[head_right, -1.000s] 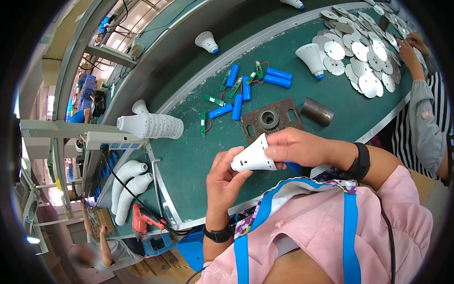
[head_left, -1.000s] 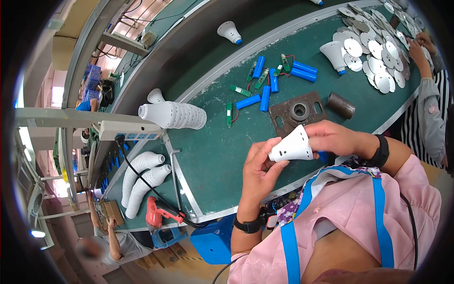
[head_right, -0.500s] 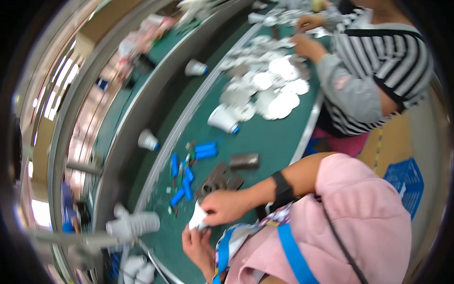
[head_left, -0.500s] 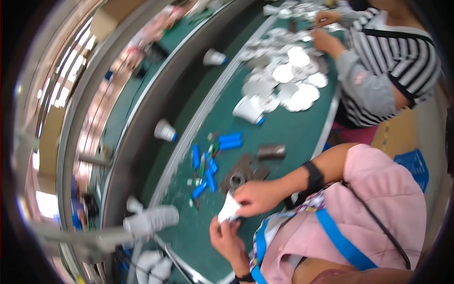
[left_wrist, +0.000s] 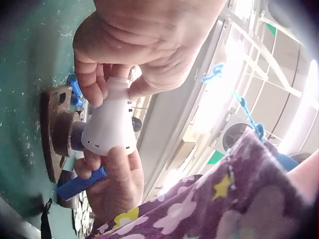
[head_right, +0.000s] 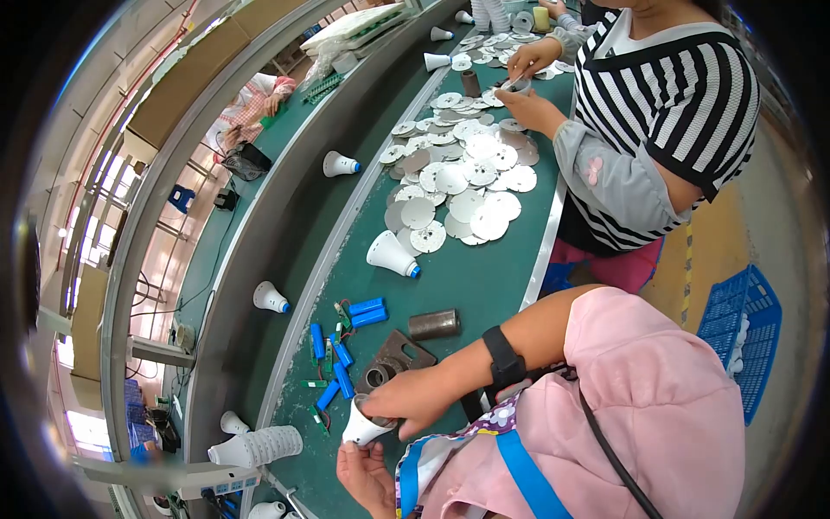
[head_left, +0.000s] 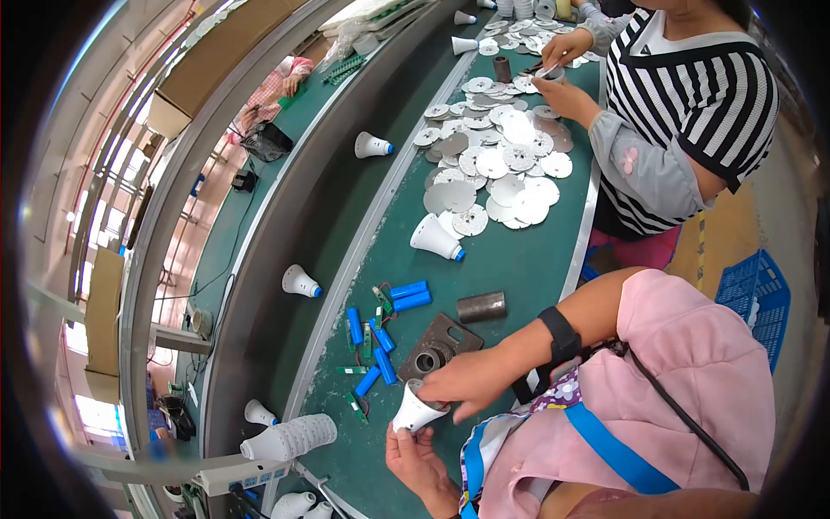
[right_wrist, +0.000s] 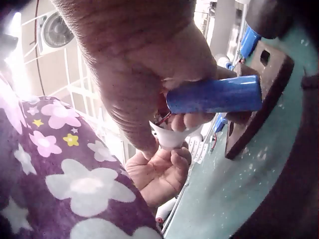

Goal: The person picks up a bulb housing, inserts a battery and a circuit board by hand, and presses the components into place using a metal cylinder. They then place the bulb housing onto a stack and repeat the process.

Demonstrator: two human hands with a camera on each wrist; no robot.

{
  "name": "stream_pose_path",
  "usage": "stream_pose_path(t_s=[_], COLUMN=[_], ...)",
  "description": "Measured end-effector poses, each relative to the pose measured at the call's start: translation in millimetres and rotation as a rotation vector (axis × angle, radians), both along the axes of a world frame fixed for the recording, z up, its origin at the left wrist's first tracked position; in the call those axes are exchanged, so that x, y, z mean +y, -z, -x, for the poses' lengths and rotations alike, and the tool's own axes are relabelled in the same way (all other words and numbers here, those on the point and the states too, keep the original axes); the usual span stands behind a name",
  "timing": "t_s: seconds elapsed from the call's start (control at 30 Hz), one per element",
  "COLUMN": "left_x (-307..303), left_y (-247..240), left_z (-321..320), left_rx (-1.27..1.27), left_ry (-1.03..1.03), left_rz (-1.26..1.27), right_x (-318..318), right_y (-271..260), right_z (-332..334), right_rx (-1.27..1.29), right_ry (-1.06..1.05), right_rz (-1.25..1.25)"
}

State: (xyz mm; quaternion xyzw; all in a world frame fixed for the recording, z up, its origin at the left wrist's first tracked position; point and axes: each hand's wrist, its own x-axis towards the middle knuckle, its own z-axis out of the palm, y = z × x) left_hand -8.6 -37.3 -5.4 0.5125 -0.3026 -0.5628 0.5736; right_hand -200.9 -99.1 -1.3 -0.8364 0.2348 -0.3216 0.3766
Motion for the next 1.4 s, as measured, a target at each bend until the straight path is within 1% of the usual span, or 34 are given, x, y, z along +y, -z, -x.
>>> stream_pose_path(t_s=[0.07,0.1,0.17,0.2,0.27,0.4,0.47,0.5,0.57,0.6,0.67,0.7,0.73,0.77,0.83,0.87,0.9,0.93,1.0,1.03,1.1,1.13,1.2,1.23,1.3,1.33,1.4], left_x=[-1.0,-1.1,-0.3,-0.6,-2.1,-3.8,-3.0,-3.2,-3.3,-4.3,-5.2,-6.2,-8.3,-10.2,-16.2,-16.6,-18.8,-21.6,-25.4,-27.4,-31.3,-35.0,-44.3,-49.2,-56.4,-58.7,-62.5], left_y=[3.7,2.8,0.6,0.7,0.4,-2.8,-8.5,-8.7,-8.3,-6.3,-1.9,-9.2,-6.5,-1.3,-1.1,0.8,-4.9,1.2,-2.7,-3.8,-4.1,-1.8,5.4,6.4,10.3,14.2,25.2], left_z=[-6.3,-5.5,-1.5,0.7,4.0,7.0,11.4,11.8,11.8,12.3,15.2,25.8,26.2,22.4,24.9,24.7,30.4,27.6,29.3,30.0,32.5,33.5,33.8,36.7,46.0,49.1,51.7], left_rx=[0.076,0.077,0.057,0.057,0.064,0.083,0.096,0.096,0.189,0.186,0.312,0.359,0.411,0.452,0.511,0.525,0.484,0.467,0.496,0.491,-0.05,-0.05,-0.372,-0.376,-0.392,-0.393,-0.347], left_ry=[-0.049,-0.05,-0.001,-0.001,-0.022,-0.03,-0.016,-0.019,0.047,0.04,0.036,0.06,0.075,0.1,0.093,0.101,0.094,0.144,0.204,0.194,0.366,0.363,0.326,0.323,0.233,0.231,0.172], left_rz=[0.008,0.008,0.055,0.053,0.078,0.101,0.074,0.072,0.107,0.104,0.074,0.061,0.046,0.034,0.048,0.051,0.031,0.02,0.008,0.006,0.164,0.16,0.032,0.03,0.21,0.207,0.323], right_x=[-3.6,-4.2,-1.4,-1.1,-1.9,0.5,5.5,5.1,2.9,-0.3,-8.3,-11.9,-15.6,-18.8,-23.5,-28.3,-33.6,-38.0,-44.4,-47.4,-51.8,-54.8,-62.2,-66.1,-72.5,-74.8,-78.9], right_y=[3.5,-0.1,-9.6,-13.5,-21.8,-38.3,-45.6,-45.6,-46.0,-41.2,-26.7,-26.6,-25.2,-24.2,-33.0,-37.5,-40.8,-46.2,-57.6,-63.0,-69.3,-69.7,-70.9,-72.7,-77.8,-78.3,-78.1], right_z=[6.4,8.2,11.0,11.3,9.3,6.9,5.4,4.9,4.5,3.3,-0.5,0.6,0.5,0.0,0.7,2.7,5.6,9.4,13.5,14.9,17.1,15.7,10.2,8.8,7.1,5.4,2.1], right_rx=[0.247,0.249,0.368,0.369,0.568,0.527,0.374,0.372,0.235,0.23,-0.003,0.005,0.024,0.024,0.052,0.056,0.1,0.169,0.302,0.296,0.392,0.392,0.483,0.479,0.58,0.577,0.611], right_ry=[0.049,0.049,0.291,0.291,0.393,0.428,0.388,0.384,0.252,0.247,0.22,0.222,0.257,0.261,0.282,0.248,0.207,0.14,0.101,0.093,0.024,0.02,-0.066,-0.068,-0.088,-0.091,-0.097], right_rz=[0.181,0.181,0.638,0.637,0.651,0.707,0.804,0.802,0.711,0.707,0.324,0.284,0.316,0.281,0.298,0.295,0.313,0.311,0.325,0.322,0.455,0.453,0.649,0.65,0.709,0.708,0.688])
